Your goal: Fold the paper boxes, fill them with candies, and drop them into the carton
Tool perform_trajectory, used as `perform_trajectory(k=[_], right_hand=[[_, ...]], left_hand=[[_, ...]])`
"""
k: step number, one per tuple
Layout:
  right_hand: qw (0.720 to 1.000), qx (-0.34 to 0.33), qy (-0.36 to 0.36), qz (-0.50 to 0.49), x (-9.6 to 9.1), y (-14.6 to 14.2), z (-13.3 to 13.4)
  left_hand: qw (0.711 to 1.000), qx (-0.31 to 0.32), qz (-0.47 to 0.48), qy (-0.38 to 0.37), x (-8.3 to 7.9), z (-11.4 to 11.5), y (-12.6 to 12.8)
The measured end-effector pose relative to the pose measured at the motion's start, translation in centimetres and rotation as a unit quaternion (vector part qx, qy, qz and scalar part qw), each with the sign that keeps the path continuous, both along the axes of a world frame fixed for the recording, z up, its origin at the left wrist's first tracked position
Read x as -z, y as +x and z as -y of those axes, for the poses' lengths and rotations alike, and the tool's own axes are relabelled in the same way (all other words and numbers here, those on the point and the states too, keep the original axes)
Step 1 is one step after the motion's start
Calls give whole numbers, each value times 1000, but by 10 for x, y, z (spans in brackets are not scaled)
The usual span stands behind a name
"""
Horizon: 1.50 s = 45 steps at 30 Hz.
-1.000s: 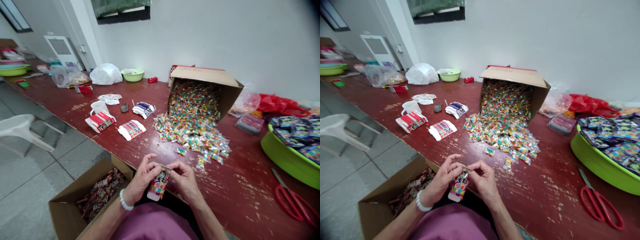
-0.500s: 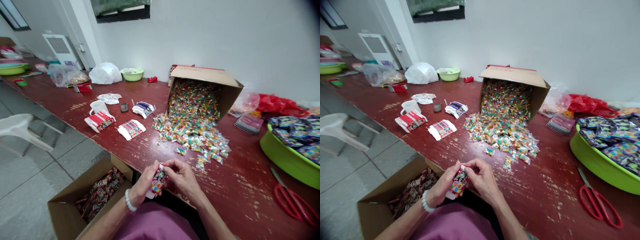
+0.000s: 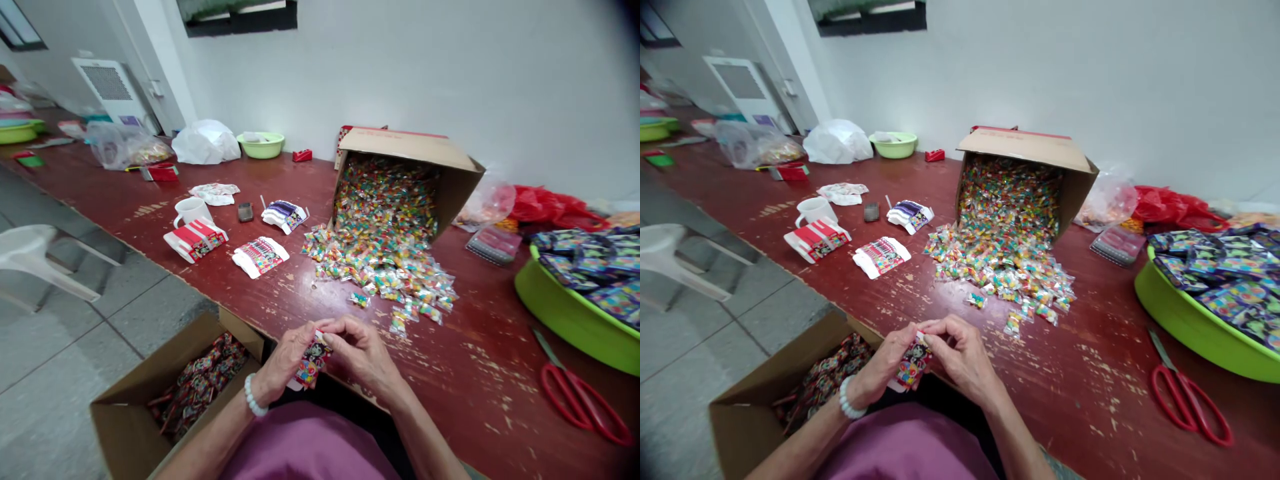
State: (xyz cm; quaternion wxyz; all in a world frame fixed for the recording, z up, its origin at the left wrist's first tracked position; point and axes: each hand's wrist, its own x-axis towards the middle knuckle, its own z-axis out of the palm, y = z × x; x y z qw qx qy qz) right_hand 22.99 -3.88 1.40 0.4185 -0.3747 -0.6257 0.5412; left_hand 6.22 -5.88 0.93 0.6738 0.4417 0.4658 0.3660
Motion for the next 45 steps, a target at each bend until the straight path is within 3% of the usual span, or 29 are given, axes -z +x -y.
perform_trajectory(k=[4,7,10,12,14,18,22,25,27,30,32,35,40,45], right_hand=[[988,19,132,77,4,-5,8],[978,35,158,131,18,-6,2],[959,74,173,213,34,8,-24],[921,162,197,294,44,24,-47],[899,193,199,338,52,37,-66],[873,184,186,411,63,41,-81],[859,188,164,446,69,30,-81],[867,197,153,431,68,29,-81],[877,200,151,410,64,31,-76],[926,214,105,294,54,29,-59],[969,217,28,116,45,19,-42],[979,200,-26,-22,35,1,-19],[970,237,-30,-52,30,-11,-10],[975,204,49,68,22,-4,-8]], left_hand=[[999,-32,11,-8,2,0,2],[998,-57,15,-21,9,-3,5],[995,-73,58,-34,14,-12,5],[991,-101,89,-22,15,-20,1],[986,-138,93,-14,14,-27,-6],[989,-150,2,7,15,-35,-23],[986,-86,-133,57,18,-37,-46],[981,-4,-187,50,17,-37,-62],[980,32,-194,6,15,-36,-69],[989,3,-140,-49,14,-34,-68],[995,-38,-76,-53,14,-30,-61],[996,-64,17,-57,15,-24,-46],[993,-57,85,-55,14,-13,-31],[989,15,129,-67,13,-2,-20]])
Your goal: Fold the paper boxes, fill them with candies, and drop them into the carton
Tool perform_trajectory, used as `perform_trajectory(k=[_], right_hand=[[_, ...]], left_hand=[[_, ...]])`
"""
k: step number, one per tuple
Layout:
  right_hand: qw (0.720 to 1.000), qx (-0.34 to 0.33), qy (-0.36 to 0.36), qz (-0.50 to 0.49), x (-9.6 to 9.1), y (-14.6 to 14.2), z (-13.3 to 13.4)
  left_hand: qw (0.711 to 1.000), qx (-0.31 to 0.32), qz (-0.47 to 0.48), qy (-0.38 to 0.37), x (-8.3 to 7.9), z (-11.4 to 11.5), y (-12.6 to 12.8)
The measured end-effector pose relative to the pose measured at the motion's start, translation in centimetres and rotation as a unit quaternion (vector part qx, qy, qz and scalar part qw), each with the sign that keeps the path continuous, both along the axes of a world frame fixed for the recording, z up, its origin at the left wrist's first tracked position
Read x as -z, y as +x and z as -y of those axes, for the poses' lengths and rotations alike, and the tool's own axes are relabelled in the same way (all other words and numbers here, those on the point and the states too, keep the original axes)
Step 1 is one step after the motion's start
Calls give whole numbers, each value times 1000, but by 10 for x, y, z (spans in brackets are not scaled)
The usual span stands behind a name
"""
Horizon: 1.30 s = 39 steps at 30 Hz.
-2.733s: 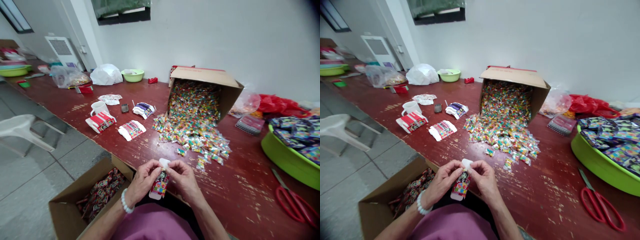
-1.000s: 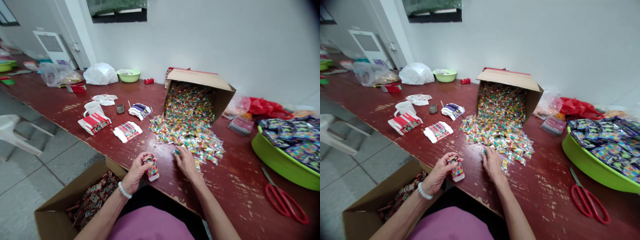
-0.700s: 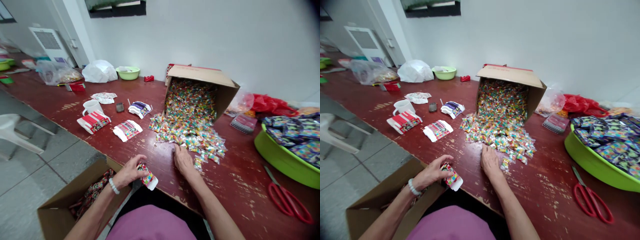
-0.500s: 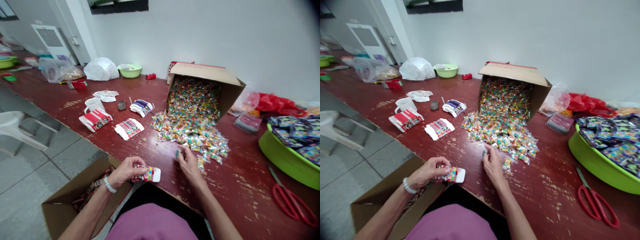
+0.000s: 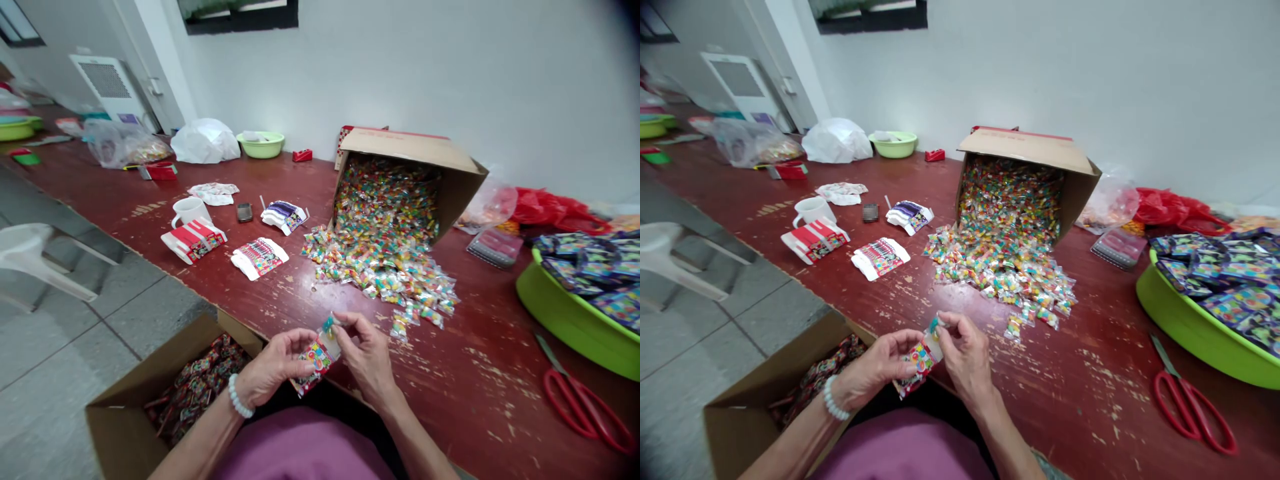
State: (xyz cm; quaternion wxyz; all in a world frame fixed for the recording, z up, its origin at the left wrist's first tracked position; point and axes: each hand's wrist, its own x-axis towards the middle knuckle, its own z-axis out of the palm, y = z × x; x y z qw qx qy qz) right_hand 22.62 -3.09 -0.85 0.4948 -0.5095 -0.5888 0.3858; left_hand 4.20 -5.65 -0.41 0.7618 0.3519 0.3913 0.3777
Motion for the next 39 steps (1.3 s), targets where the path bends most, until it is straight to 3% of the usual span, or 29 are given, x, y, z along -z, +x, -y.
perform_trajectory(k=[5,11,14,18,25,27,31,39], right_hand=[[999,12,31,35,-4,10,4],[988,-75,99,96,-7,15,4],[991,-42,112,67,-7,13,4],[995,9,94,19,-4,15,6],[980,-82,155,93,-7,15,13],[978,-72,165,104,-8,13,13],[988,4,142,62,-3,6,15],[992,-45,119,-21,3,-5,19]], left_hand=[[999,28,-3,-16,3,5,8],[997,62,11,47,2,3,11],[997,53,20,50,-3,0,16],[1000,11,5,17,-10,-1,21],[998,-55,20,4,-13,1,29],[996,-81,26,-26,-14,0,30],[991,-108,27,-77,-15,-4,29],[983,-169,4,-76,-12,-1,35]])
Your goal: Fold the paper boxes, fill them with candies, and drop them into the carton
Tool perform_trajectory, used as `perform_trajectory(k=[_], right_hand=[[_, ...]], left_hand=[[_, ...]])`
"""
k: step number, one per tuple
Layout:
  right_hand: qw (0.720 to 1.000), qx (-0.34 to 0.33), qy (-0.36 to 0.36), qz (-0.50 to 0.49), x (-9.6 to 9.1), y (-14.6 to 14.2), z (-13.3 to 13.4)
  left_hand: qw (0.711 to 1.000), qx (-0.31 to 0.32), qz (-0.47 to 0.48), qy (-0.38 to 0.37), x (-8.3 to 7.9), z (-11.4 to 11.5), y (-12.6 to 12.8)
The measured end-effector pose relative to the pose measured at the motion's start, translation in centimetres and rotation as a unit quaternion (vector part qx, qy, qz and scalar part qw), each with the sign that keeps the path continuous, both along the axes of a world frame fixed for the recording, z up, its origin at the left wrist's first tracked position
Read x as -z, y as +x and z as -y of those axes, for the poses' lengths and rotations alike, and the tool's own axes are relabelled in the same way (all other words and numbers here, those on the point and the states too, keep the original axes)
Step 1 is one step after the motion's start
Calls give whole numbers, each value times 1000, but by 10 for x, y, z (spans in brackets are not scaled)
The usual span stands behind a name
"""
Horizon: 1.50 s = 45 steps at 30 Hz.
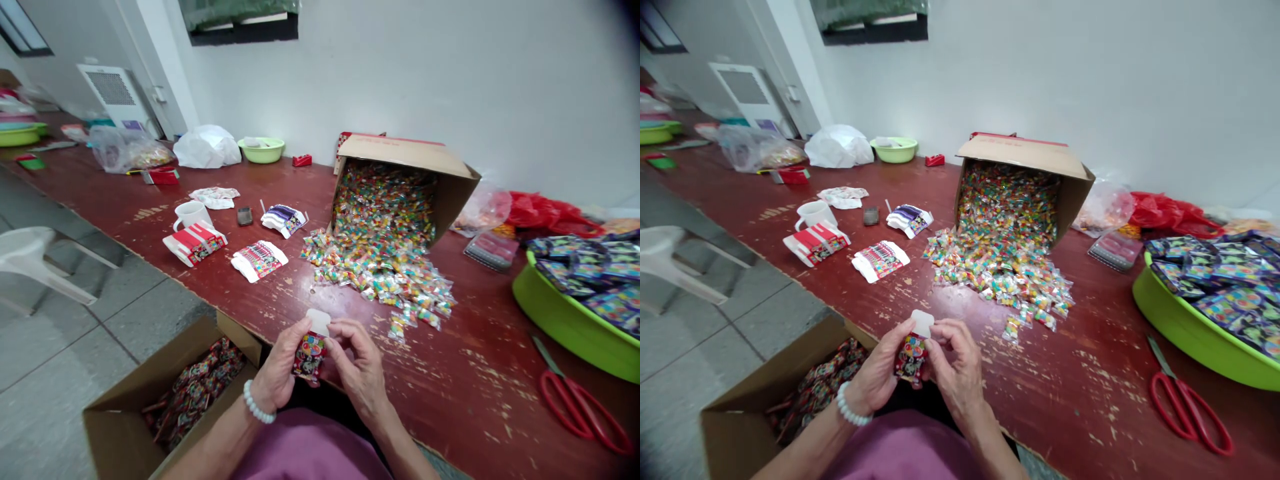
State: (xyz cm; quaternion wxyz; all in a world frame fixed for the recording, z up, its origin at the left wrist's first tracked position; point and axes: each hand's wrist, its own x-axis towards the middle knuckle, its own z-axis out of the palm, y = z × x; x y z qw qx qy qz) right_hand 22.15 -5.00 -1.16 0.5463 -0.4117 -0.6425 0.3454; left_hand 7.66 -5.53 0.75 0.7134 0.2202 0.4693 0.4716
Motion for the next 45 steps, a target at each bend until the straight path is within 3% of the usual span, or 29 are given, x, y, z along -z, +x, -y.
perform_trajectory(k=[4,7,10,13,16,18,21,25,30,33,37,40,43,45], right_hand=[[996,-66,-52,-7,-7,1,-3],[975,-133,-164,-72,-8,-1,-6],[952,-130,-236,-146,-4,-2,-10],[979,-73,-171,-87,-5,2,-13],[991,-107,-58,55,-12,9,-15],[987,-124,-32,95,-16,12,-15],[986,-104,-111,61,-19,12,-13],[964,-114,-239,-12,-20,6,-13],[938,-136,-304,-94,-22,2,-15],[959,-122,-254,-38,-22,6,-14],[984,-141,-74,80,-18,11,-5],[982,-119,-3,145,-10,7,7],[965,-76,39,247,-2,0,15],[950,-64,66,299,2,-6,14]], left_hand=[[999,10,24,-24,3,3,-1],[998,35,32,-30,4,5,-3],[998,48,30,-32,2,4,-4],[995,81,49,-32,-3,1,-5],[993,110,41,-24,-6,-1,-5],[995,104,0,-9,-5,-1,-4],[995,87,-51,21,-2,0,-1],[994,109,-21,19,0,0,0],[989,143,-18,25,-3,-2,0],[991,127,-45,5,-1,-1,-1],[993,110,-28,-28,2,0,-3],[994,81,52,-61,5,-2,0],[994,-21,101,-41,8,-4,2],[992,-57,108,-25,9,-5,0]])
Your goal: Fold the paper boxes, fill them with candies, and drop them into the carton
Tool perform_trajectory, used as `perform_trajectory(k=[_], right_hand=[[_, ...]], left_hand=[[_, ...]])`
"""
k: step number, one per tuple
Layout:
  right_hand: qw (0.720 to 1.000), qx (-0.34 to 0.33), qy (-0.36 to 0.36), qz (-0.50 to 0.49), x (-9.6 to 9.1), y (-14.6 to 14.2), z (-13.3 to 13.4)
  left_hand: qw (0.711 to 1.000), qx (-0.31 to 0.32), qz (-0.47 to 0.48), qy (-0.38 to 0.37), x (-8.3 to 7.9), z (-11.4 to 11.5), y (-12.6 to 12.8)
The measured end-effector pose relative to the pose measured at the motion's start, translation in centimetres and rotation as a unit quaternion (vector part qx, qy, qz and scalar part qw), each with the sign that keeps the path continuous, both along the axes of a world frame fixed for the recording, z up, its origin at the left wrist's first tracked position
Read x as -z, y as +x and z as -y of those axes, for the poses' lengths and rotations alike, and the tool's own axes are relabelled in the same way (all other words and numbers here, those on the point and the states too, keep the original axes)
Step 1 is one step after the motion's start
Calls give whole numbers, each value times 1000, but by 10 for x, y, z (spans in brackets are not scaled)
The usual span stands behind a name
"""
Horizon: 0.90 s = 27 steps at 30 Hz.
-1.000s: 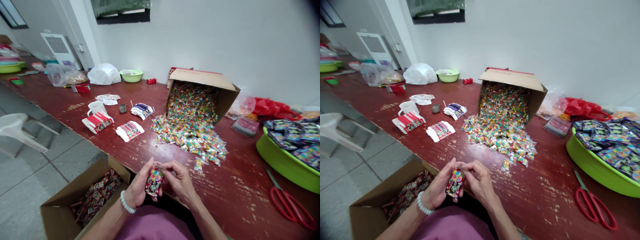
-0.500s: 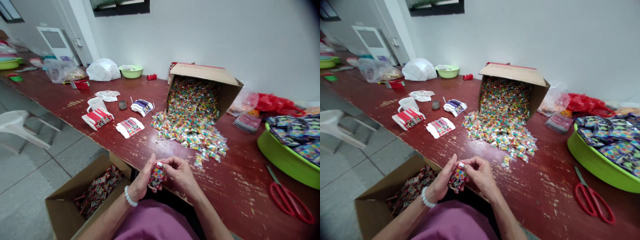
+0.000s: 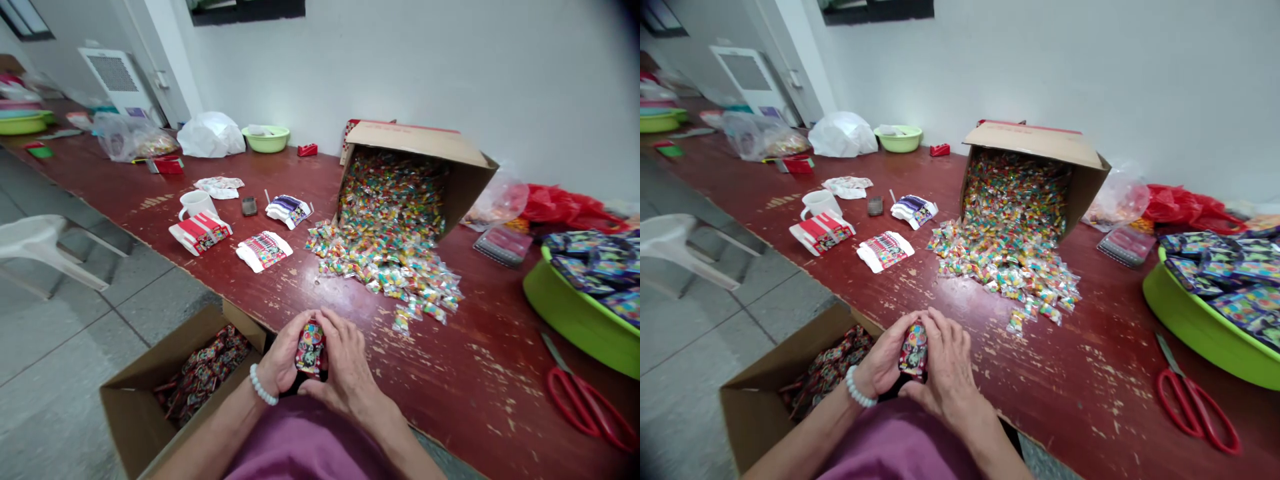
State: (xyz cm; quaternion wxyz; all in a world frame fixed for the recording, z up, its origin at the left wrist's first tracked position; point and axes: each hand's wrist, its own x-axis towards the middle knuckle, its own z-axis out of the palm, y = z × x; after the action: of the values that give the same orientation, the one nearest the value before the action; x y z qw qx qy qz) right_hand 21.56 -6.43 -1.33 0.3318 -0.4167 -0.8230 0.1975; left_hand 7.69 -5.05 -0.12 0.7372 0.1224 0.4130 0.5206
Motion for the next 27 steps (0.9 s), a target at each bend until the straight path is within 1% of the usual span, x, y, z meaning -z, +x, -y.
perform_trajectory(k=[2,4,6,8,9,10,11,12,13,14,15,16,18,19,21,23,25,27], right_hand=[[999,-9,22,21,1,-7,-4],[999,-24,37,19,0,-15,-9],[998,-43,38,3,-1,-26,-13],[997,-72,26,-18,-1,-34,-14],[996,-84,14,-25,1,-36,-15],[995,-91,2,-30,4,-36,-16],[995,-89,-8,-32,9,-34,-18],[996,-77,-15,-35,15,-31,-21],[997,-58,-19,-36,23,-26,-25],[998,-32,-19,-41,31,-21,-30],[999,-7,-15,-48,40,-16,-35],[998,18,-10,-54,48,-11,-39],[997,47,6,-58,61,-5,-46],[997,49,14,-55,66,-4,-48],[998,41,25,-47,70,-3,-48],[998,33,25,-44,70,-3,-47],[998,34,19,-44,69,-3,-46],[998,35,16,-41,68,-2,-47]], left_hand=[[1000,11,-9,13,1,1,-3],[998,28,-30,37,3,3,-9],[995,20,-71,73,4,8,-18],[986,20,-141,91,3,14,-36],[976,25,-194,91,2,18,-49],[961,32,-261,86,0,22,-65],[935,38,-343,78,-2,26,-83],[893,36,-441,79,-5,28,-103],[829,39,-551,82,-7,29,-121],[755,55,-648,80,-8,28,-138],[685,57,-721,91,-9,23,-152],[622,57,-774,107,-9,14,-161],[517,57,-843,137,-5,-13,-165],[501,56,-852,139,-3,-30,-162],[485,47,-865,124,3,-68,-149],[471,42,-875,105,8,-102,-136],[463,49,-880,91,12,-125,-130],[461,63,-881,83,15,-136,-130]])
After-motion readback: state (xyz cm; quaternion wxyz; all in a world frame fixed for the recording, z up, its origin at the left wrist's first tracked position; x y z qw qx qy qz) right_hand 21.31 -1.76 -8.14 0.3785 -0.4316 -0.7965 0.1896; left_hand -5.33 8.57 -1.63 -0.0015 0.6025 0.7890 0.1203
